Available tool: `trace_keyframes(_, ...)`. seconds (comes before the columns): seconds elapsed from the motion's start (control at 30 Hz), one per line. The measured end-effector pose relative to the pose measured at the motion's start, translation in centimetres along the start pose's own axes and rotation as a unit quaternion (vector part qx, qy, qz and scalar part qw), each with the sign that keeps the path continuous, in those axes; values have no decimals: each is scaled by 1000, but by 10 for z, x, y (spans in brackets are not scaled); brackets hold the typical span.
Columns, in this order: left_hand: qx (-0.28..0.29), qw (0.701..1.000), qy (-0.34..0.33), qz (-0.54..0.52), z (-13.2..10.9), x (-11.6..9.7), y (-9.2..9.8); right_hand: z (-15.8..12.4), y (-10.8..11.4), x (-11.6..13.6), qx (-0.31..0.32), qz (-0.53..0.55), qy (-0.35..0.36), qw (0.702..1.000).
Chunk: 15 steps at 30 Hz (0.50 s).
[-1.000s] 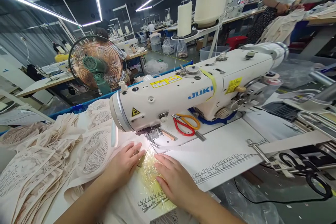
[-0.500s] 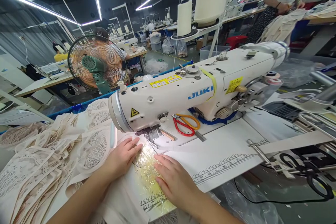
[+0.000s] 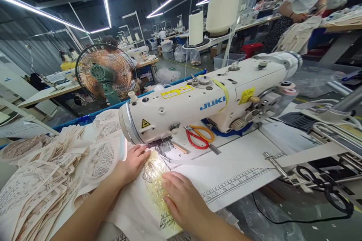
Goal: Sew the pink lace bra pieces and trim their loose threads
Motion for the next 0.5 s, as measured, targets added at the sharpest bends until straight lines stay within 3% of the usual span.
trace_keyframes(0.1, 19, 999, 25, 22, 4, 1, 2, 6, -26, 29, -20, 43, 71, 996)
trace_keyframes(0.17, 29, 998, 45, 41, 4, 0, 7, 8, -49, 51, -95, -23, 121, 988)
trace_keyframes(0.27, 36, 994, 70, 75, -5, -3, 17, 15, -83, 69, -168, -140, 101, 971)
trace_keyframes(0.37, 18, 987, 79, 136, -34, -3, 26, 25, -97, 71, -134, -196, 77, 968)
trace_keyframes(0.5, -103, 982, 55, 149, -91, 22, 31, 28, -89, 65, 12, -190, 110, 976)
Point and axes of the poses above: each hand's wrist, its own z-axis towards the middle knuckle, its own y-axis out of the back of the hand, x = y × z, the point moved 5 cm from there along z, towards the middle knuckle, and after that the axes turned 10 degrees about x, right-handed, at the moved point
